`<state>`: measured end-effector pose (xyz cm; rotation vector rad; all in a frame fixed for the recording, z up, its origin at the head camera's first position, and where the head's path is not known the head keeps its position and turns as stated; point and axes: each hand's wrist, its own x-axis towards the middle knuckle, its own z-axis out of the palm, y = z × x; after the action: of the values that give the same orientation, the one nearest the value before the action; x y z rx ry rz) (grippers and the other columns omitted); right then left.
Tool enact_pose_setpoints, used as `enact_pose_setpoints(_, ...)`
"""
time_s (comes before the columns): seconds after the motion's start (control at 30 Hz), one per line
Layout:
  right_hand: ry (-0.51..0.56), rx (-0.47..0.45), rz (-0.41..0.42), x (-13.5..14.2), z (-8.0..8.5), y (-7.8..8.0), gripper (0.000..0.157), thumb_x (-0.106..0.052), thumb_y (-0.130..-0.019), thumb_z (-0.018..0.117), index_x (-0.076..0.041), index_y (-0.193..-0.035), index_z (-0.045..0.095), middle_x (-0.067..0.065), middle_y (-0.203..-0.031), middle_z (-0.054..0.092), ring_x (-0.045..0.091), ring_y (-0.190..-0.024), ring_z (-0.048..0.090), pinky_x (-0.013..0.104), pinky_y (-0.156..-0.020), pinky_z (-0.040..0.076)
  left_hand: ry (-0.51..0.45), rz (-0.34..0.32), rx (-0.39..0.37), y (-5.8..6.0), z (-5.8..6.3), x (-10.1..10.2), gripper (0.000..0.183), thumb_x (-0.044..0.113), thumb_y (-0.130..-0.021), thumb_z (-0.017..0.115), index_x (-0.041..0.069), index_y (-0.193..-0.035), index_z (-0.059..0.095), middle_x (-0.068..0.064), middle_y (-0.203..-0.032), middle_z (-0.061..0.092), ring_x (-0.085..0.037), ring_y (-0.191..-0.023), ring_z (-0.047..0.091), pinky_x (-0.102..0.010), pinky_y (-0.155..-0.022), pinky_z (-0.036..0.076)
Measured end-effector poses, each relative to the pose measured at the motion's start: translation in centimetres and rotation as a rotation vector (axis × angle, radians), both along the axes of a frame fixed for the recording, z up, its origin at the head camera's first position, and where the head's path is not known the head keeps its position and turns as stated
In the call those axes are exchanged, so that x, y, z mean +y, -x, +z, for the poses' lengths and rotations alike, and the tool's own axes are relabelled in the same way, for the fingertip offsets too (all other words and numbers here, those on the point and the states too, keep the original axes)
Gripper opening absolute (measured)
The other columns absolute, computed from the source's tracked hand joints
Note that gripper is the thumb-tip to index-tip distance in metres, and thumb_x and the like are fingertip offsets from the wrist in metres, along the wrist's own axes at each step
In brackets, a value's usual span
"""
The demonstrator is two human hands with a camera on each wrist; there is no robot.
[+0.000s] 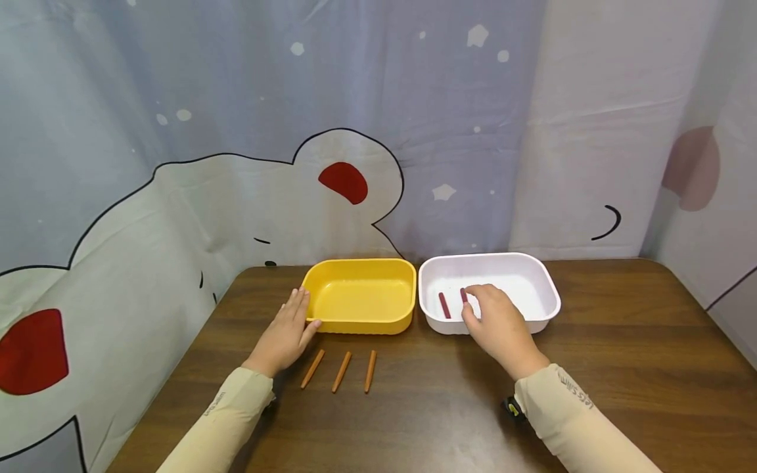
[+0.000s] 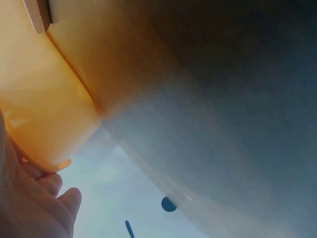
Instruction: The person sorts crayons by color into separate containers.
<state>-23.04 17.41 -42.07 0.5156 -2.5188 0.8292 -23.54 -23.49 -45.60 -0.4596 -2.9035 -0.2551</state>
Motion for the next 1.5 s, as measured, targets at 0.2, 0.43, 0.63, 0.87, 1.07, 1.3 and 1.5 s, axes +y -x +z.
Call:
enact_pose_setpoints(0.2, -0.051, 0.094, 0.060, -1.8, -0.9, -1.3, 0.043, -0.004, -0.091, 0.066, 0.013, -0.130, 0.058, 0.028, -0.128, 0.062, 0.046, -0.122, 0.056, 0.058, -0.109, 0.039, -0.001, 0.000, -0.003, 0.0, 0.0, 0.0, 0.072, 0.040, -0.109, 0.045, -0.011, -0.155, 0.024, -0.027, -0.163, 0.022, -0.037, -0.153, 0.018, -0.053, -0.122, 0.022)
enact_pose_setpoints(0.43, -0.184, 0.061, 0.058, -3.5, -1.7, -2.3, 0.062, -0.020, -0.096, 0.066, 0.006, -0.148, 0.045, 0.024, -0.152, 0.045, 0.045, -0.141, 0.040, 0.065, -0.114, 0.029, -0.001, 0.000, 0.001, 0.1, -0.2, 0.0, 0.072, 0.040, -0.108, 0.045, -0.011, -0.155, 0.025, -0.027, -0.163, 0.021, -0.037, -0.153, 0.018, -0.054, -0.122, 0.023)
enact_pose_setpoints(0.63, -0.303, -0.021, 0.062, -4.4, -2.4, -2.6, 0.065, -0.035, -0.105, 0.054, -0.002, -0.157, 0.034, 0.015, -0.163, 0.033, 0.036, -0.150, 0.029, 0.062, -0.121, 0.014, -0.002, -0.007, 0.000, 0.3, -0.2, 0.2, 0.073, 0.041, -0.109, 0.045, -0.011, -0.156, 0.024, -0.027, -0.163, 0.021, -0.037, -0.153, 0.018, -0.054, -0.121, 0.023)
enact_pose_setpoints(0.87, -0.347, -0.055, 0.088, -5.4, -2.7, -2.5, 0.071, -0.045, -0.106, 0.048, -0.004, -0.159, 0.029, 0.012, -0.166, 0.027, 0.030, -0.153, 0.023, 0.059, -0.123, 0.006, -0.014, 0.000, -0.009, 0.1, -0.2, -0.1, 0.073, 0.040, -0.108, 0.046, -0.010, -0.156, 0.024, -0.026, -0.164, 0.021, -0.037, -0.153, 0.017, -0.056, -0.121, 0.023)
enact_pose_setpoints(1.07, -0.356, -0.095, 0.086, -6.1, -3.0, -2.2, 0.074, -0.050, -0.105, 0.047, -0.003, -0.159, 0.030, 0.012, -0.165, 0.027, 0.031, -0.153, 0.024, 0.062, -0.121, 0.009, -0.046, -0.005, -0.031, 0.0, 0.0, -0.3, 0.072, 0.040, -0.109, 0.046, -0.009, -0.157, 0.023, -0.024, -0.165, 0.020, -0.037, -0.153, 0.017, -0.057, -0.120, 0.023)
enact_pose_setpoints(1.3, -0.370, -0.110, 0.074, -6.2, -3.3, -2.1, 0.074, -0.050, -0.105, 0.048, -0.002, -0.158, 0.032, 0.012, -0.165, 0.028, 0.032, -0.152, 0.027, 0.063, -0.121, 0.010, -0.140, -0.010, -0.057, -0.2, 0.3, -0.8, 0.075, 0.042, -0.108, 0.046, -0.003, -0.160, 0.017, -0.020, -0.167, 0.017, -0.036, -0.154, 0.016, -0.063, -0.118, 0.024)
enact_pose_setpoints(1.5, -0.376, -0.104, 0.077, -6.1, -3.3, -2.0, 0.074, -0.050, -0.104, 0.048, -0.001, -0.157, 0.033, 0.013, -0.164, 0.029, 0.032, -0.151, 0.027, 0.062, -0.122, 0.008, -0.290, 0.063, 0.001, -1.5, 2.3, -0.9, 0.074, 0.032, -0.104, 0.061, 0.001, -0.159, 0.024, -0.024, -0.162, 0.027, -0.042, -0.148, 0.029, -0.061, -0.116, 0.031)
